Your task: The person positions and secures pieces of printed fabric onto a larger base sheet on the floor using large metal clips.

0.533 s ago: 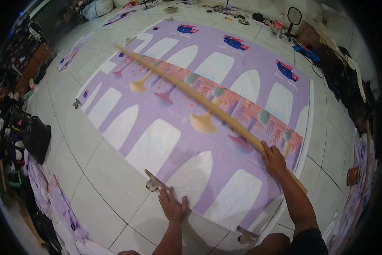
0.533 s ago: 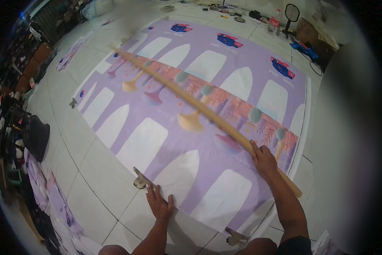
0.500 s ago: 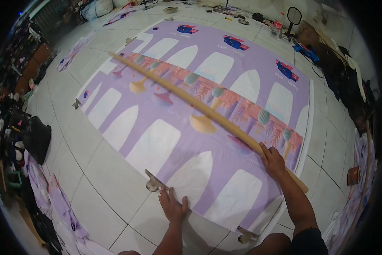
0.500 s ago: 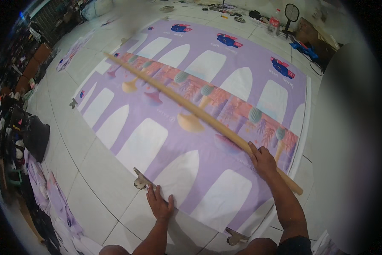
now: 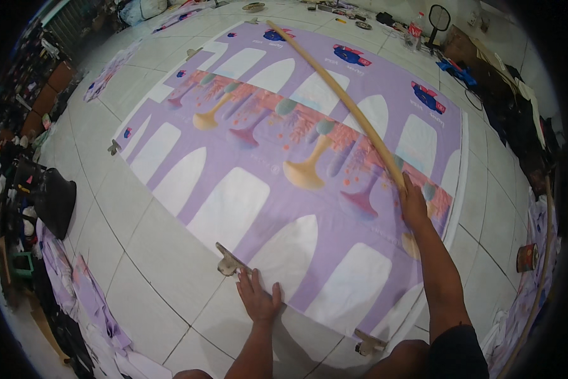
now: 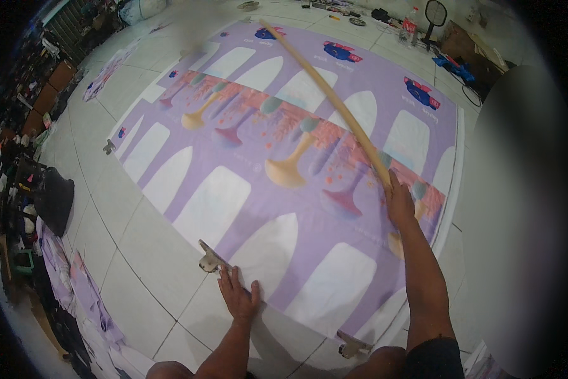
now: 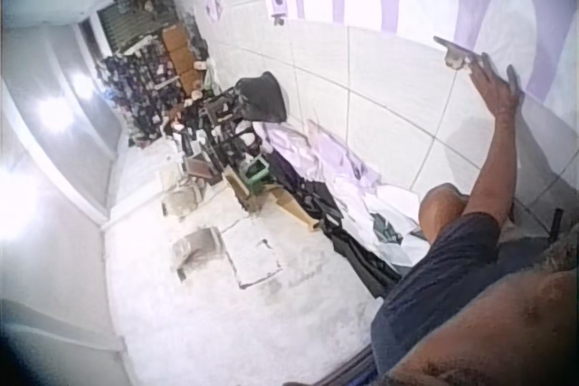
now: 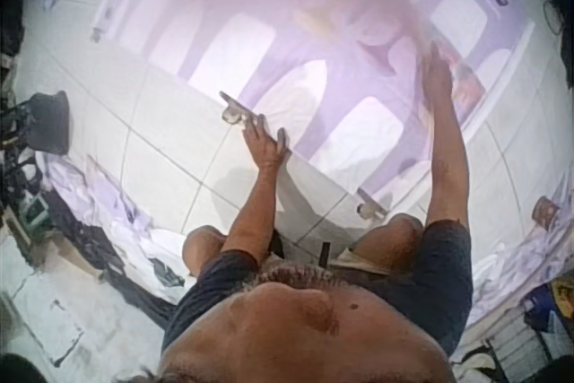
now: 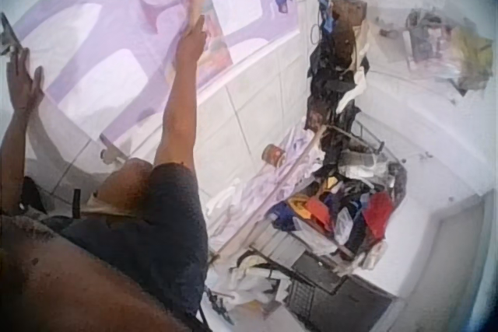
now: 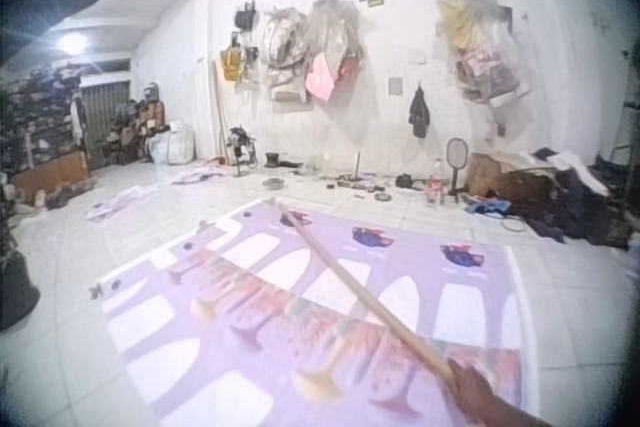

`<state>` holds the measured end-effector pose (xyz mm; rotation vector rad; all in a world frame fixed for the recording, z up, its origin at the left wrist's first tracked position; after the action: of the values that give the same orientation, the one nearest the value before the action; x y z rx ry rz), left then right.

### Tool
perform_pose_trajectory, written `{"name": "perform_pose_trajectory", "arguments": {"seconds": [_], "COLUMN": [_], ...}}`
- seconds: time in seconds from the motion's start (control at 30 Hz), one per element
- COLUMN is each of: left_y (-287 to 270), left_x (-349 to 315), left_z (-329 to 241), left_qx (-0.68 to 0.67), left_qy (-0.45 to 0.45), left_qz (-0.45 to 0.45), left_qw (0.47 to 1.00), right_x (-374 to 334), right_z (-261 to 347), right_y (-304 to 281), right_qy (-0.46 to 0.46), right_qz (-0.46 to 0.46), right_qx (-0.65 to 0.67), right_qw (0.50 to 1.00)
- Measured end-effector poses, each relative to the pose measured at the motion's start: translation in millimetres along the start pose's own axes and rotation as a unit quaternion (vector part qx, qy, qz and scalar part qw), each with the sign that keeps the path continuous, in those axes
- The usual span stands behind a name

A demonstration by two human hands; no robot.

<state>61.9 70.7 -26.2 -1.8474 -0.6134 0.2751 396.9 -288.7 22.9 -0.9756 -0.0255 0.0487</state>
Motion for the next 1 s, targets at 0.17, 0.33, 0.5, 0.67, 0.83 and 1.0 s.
{"name": "perform_pose_trajectory", "arguments": {"seconds": [0.17,0.33,0.5,0.67,0.83,1.0], "left_y": [2.6,0.9,0.6,-4.1,0.5,-3.8], "left_x": [-2.4,-2.2,-6.8,-15.0,-39.3,-38.2], "left_z": [1.3,0.4,11.2,8.6,2.6,-17.3], "left_qx": [-0.014,-0.025,-0.061,-0.010,0.002,-0.016], "left_qy": [-0.001,0.010,0.019,0.081,0.104,0.079], "left_qz": [0.009,-0.009,-0.052,-0.079,0.055,0.078], "left_qw": [1.000,1.000,0.997,0.993,0.993,0.994], "right_x": [-13.0,-133.5,-264.1,-332.0,-355.4,-365.6], "right_z": [24.3,10.4,14.0,-1.2,-28.3,-58.8], "right_y": [-6.4,-9.5,14.0,2.2,-12.5,-32.2], "right_qy": [-0.022,-0.112,-0.199,-0.239,-0.171,-0.025], "right_qz": [-0.024,0.020,0.101,0.075,0.037,-0.013], "right_qx": [-0.031,-0.074,-0.065,-0.076,-0.089,-0.087], "right_qw": [0.999,0.991,0.973,0.965,0.980,0.996]}}
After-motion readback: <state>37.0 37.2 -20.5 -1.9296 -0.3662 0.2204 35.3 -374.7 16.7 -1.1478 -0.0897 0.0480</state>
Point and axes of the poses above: each hand's wrist, its own x-axis towards the middle knuckle, its own y-axis out of the palm, z = x × y, the point moved 2 cm from there along x, towards the middle knuckle, and after that the axes turned 7 degrees about x, right-handed, at the moved point
